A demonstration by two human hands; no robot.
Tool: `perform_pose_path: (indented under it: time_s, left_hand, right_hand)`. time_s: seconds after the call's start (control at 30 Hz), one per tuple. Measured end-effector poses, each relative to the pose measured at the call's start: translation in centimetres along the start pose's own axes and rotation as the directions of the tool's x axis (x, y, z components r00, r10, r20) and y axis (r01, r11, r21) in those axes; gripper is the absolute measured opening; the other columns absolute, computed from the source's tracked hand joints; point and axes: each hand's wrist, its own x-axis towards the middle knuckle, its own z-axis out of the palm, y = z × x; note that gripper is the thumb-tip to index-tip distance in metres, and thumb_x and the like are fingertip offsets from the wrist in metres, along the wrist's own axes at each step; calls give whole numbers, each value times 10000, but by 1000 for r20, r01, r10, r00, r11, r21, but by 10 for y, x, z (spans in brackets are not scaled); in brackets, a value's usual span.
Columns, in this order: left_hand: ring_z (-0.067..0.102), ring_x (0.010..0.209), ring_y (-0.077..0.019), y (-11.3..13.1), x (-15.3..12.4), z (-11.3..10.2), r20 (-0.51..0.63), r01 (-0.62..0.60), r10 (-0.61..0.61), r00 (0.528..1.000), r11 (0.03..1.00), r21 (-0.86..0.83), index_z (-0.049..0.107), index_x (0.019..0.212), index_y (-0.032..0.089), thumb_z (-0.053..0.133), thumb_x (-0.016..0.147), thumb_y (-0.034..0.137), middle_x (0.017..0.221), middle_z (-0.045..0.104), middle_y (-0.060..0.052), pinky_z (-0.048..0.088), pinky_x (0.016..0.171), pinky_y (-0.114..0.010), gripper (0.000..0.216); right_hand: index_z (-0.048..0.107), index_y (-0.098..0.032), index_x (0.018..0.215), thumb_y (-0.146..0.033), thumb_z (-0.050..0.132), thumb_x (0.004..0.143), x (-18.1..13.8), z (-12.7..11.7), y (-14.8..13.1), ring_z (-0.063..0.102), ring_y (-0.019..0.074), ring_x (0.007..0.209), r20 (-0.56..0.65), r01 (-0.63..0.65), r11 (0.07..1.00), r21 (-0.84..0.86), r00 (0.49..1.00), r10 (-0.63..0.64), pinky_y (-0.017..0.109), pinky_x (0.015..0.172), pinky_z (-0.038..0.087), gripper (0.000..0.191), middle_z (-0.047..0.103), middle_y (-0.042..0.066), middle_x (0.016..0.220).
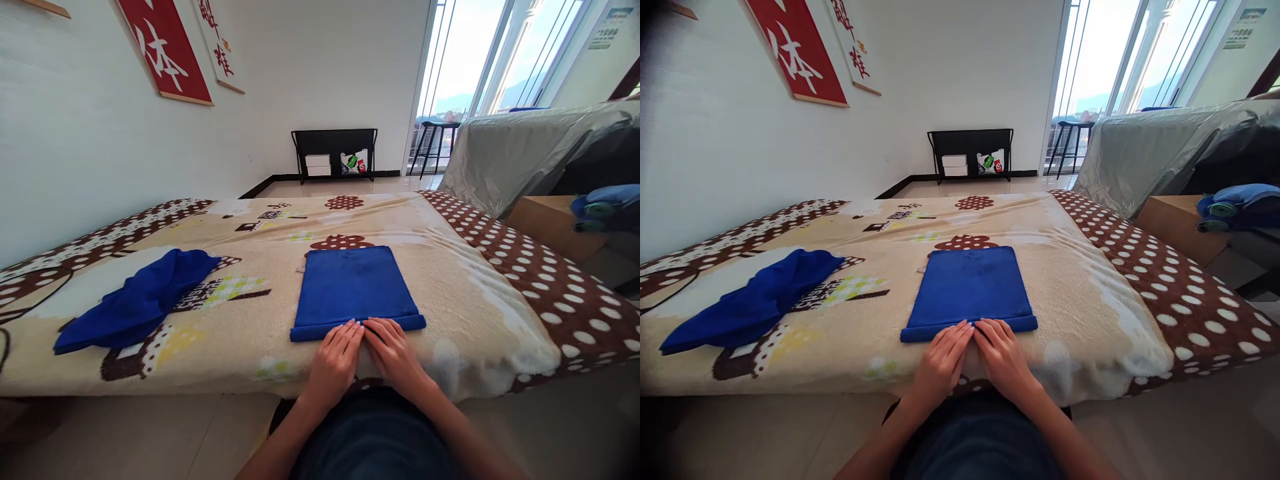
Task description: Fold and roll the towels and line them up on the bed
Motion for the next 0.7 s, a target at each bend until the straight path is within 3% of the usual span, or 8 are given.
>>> perform_pose_path:
  time_s: [0.1, 0.2, 0.33, 0.5, 0.6, 0.7]
  left_hand:
    - [598, 1282, -216, -23, -17, -4, -16, 111, -111, 994, 994, 17, 547, 1401, 177, 430, 993, 176, 1342, 658, -109, 470, 1078, -415, 424]
    - [594, 1283, -261, -48, -40, -15, -82, 255, -247, 965, 960, 114, 601, 1340, 196, 476, 986, 204, 1327, 668, -104, 410, 1100, -473, 375]
    - [518, 1360, -301, -37, -31, -17, -141, 302, -282, 949, 942, 150, 622, 1303, 182, 488, 966, 177, 1360, 644, -102, 290, 1147, -539, 363]
    - [515, 1367, -229, -5, 11, -1, 56, 136, -136, 989, 991, 13, 574, 1366, 113, 398, 994, 201, 1422, 594, -114, 395, 1106, -413, 421]
    - [515, 1365, -260, -25, 2, -4, 112, 247, -255, 960, 966, 80, 569, 1384, 149, 414, 1022, 311, 1453, 563, -109, 413, 1085, -460, 426]
    - [486, 1386, -300, -59, -25, -17, 80, 387, -406, 910, 904, 182, 570, 1394, 207, 426, 1022, 348, 1470, 544, -96, 371, 1104, -533, 423]
  right_hand:
    - [600, -198, 1354, -278, 474, 1018, -7, -5, 12, 603, 225, 1217, -30, -118, 990, -80, 993, 115, 431, 1083, 439, 368, 654, 92, 1315]
    - [592, -187, 1362, -303, 489, 1021, -22, -15, 30, 604, 234, 1233, -99, -207, 963, -171, 976, 193, 452, 1132, 372, 375, 659, 89, 1318]
    - [613, -180, 1335, -261, 493, 1015, -14, -12, 19, 569, 242, 1294, -161, -229, 955, -186, 966, 201, 469, 1175, 302, 351, 648, 82, 1339]
    - [634, -180, 1305, -246, 410, 1037, 20, 6, -10, 560, 196, 1300, -5, -107, 992, -68, 994, 107, 395, 1147, 340, 355, 640, 55, 1355]
    - [633, -182, 1308, -316, 404, 1051, 15, 1, 8, 570, 215, 1288, 8, -200, 969, -143, 979, 203, 423, 1128, 342, 370, 630, 67, 1368]
    - [614, -168, 1339, -364, 415, 1048, -5, -14, 41, 552, 258, 1311, -26, -291, 921, -257, 955, 295, 473, 1119, 335, 403, 607, 96, 1391]
